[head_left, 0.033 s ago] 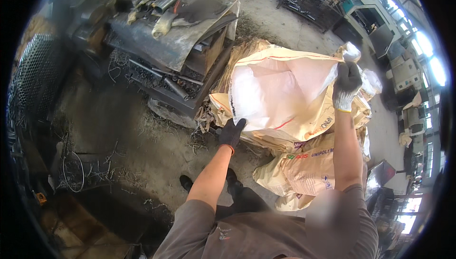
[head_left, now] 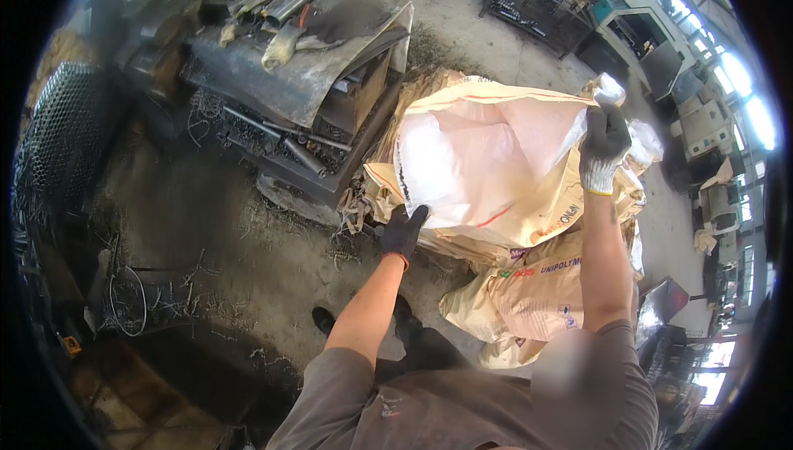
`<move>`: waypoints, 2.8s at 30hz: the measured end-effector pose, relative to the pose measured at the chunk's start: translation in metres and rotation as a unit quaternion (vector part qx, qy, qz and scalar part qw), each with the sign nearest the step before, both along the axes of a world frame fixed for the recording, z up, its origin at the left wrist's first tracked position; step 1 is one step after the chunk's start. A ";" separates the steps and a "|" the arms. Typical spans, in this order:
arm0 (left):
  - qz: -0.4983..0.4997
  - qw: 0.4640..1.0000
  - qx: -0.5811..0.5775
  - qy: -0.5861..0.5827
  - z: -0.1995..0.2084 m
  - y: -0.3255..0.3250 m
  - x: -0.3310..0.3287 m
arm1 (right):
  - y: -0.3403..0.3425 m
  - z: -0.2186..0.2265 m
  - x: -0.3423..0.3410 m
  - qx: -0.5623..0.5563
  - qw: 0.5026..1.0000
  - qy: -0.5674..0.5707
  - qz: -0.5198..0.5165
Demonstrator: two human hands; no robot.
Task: The person operates a metal turning machine in a workshop. They repeatedly load metal tubes into the machine's chuck, secure them, and remove processed tubes, placing them into a white sack. The person also moves the sack among other sacks on the floor.
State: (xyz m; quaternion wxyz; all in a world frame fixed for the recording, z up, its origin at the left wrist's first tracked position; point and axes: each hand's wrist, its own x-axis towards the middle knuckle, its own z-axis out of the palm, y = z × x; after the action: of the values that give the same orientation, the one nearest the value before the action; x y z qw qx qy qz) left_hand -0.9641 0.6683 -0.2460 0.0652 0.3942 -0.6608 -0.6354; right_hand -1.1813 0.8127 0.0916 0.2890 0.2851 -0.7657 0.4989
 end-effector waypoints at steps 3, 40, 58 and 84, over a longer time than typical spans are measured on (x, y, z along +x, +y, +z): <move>0.065 0.990 -0.021 0.126 0.046 0.010 -0.003 | 0.006 0.034 0.019 0.051 0.992 -0.006 0.119; 0.485 0.855 -0.165 -0.078 0.174 -0.521 0.456 | -0.859 -0.052 0.549 0.548 0.662 0.254 0.444; 0.829 0.546 0.113 0.028 0.023 -0.668 0.626 | -0.991 -0.216 0.961 0.516 0.160 0.476 0.694; 0.894 -0.026 0.168 -0.415 -0.122 -0.546 0.766 | -0.947 -0.432 1.181 0.253 -0.158 0.514 0.804</move>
State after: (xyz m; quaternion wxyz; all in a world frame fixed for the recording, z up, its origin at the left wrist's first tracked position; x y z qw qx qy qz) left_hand -0.1979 0.1220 -0.3681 -0.2258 -0.8549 -0.4493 -0.1279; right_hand -0.0006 -0.1338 -0.3402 0.1253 -0.9004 -0.3726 0.1866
